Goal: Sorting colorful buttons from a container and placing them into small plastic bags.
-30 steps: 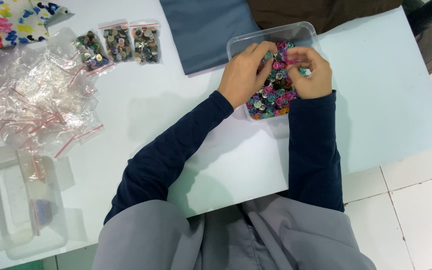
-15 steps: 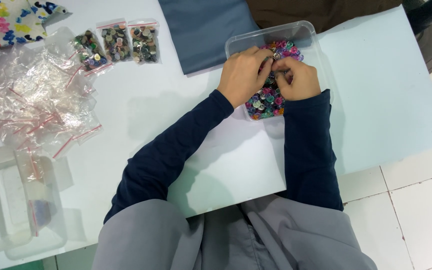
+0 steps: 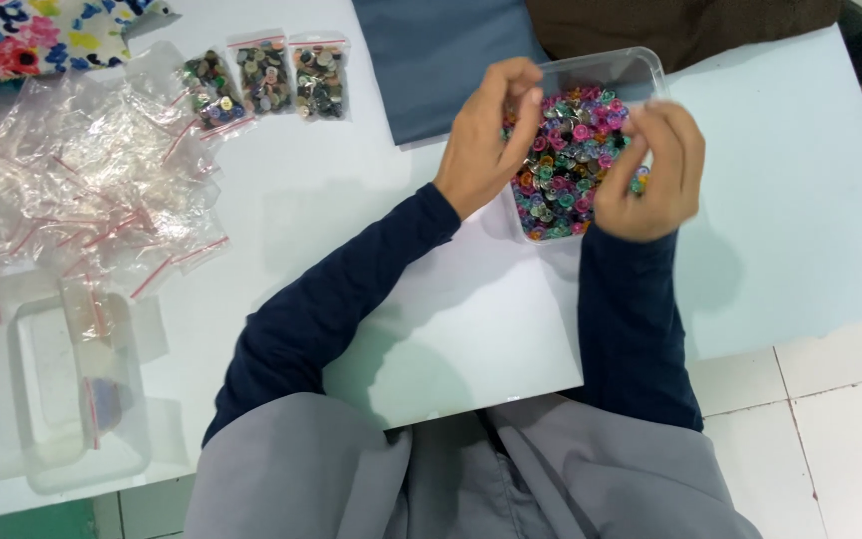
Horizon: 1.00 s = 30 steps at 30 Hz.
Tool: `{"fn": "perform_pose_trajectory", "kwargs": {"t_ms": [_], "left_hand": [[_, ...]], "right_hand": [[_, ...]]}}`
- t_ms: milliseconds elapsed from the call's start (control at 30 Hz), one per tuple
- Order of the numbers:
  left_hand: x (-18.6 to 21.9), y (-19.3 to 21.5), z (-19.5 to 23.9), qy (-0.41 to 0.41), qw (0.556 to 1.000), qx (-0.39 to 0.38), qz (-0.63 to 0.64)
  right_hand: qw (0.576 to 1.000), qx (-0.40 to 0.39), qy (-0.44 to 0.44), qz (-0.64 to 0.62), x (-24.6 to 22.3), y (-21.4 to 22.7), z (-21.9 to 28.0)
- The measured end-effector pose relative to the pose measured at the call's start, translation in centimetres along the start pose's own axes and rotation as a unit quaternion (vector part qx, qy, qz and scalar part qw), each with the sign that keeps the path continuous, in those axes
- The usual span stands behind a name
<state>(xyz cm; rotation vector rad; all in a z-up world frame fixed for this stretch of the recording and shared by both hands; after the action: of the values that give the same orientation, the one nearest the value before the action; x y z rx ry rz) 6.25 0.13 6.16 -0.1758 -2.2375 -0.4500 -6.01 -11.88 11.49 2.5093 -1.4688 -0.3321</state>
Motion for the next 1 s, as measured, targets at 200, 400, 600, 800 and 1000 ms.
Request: {"fn": "perform_pose_trajectory", "kwargs": {"t_ms": [200, 400, 600, 800, 1000], "left_hand": [[-2.1, 4.6, 3.5, 0.011, 0.999, -0.015, -0.029], [-6.6, 8.9, 9.3, 0.023, 0.981, -0.057, -0.184], [-6.5, 11.8, 13.8, 0.034, 0.933, -0.102, -0.344], [-6.4, 11.6, 14.2, 0.012, 0.931, -0.122, -0.343], [-6.6, 11.1, 14.5, 0.002, 0.927, -0.136, -0.35]], "right_hand": [[0.943, -0.286, -0.047, -0.166, -4.4, -5.6, 8.5], [0.969, -0.144, 0.041, -0.199, -13.4, -9.0, 8.1], [0.944, -0.271, 0.021, -0.186, -11.4, -14.4, 10.4], [0.912, -0.395, 0.029, -0.107, -10.3, -17.2, 12.7], [0.899, -0.43, -0.046, -0.069, -8.5, -17.4, 11.9]]}}
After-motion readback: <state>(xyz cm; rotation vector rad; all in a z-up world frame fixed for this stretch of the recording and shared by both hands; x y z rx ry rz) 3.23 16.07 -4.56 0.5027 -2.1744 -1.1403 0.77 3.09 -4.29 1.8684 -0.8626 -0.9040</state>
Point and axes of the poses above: each hand's wrist, its own z-axis away from the middle knuckle, its own y-axis out of the back of the hand, x = y × z, the point moved 9 cm from there along -z, towards the middle knuckle, and after that the axes turned 2 degrees about -x, right-handed, at the moved point
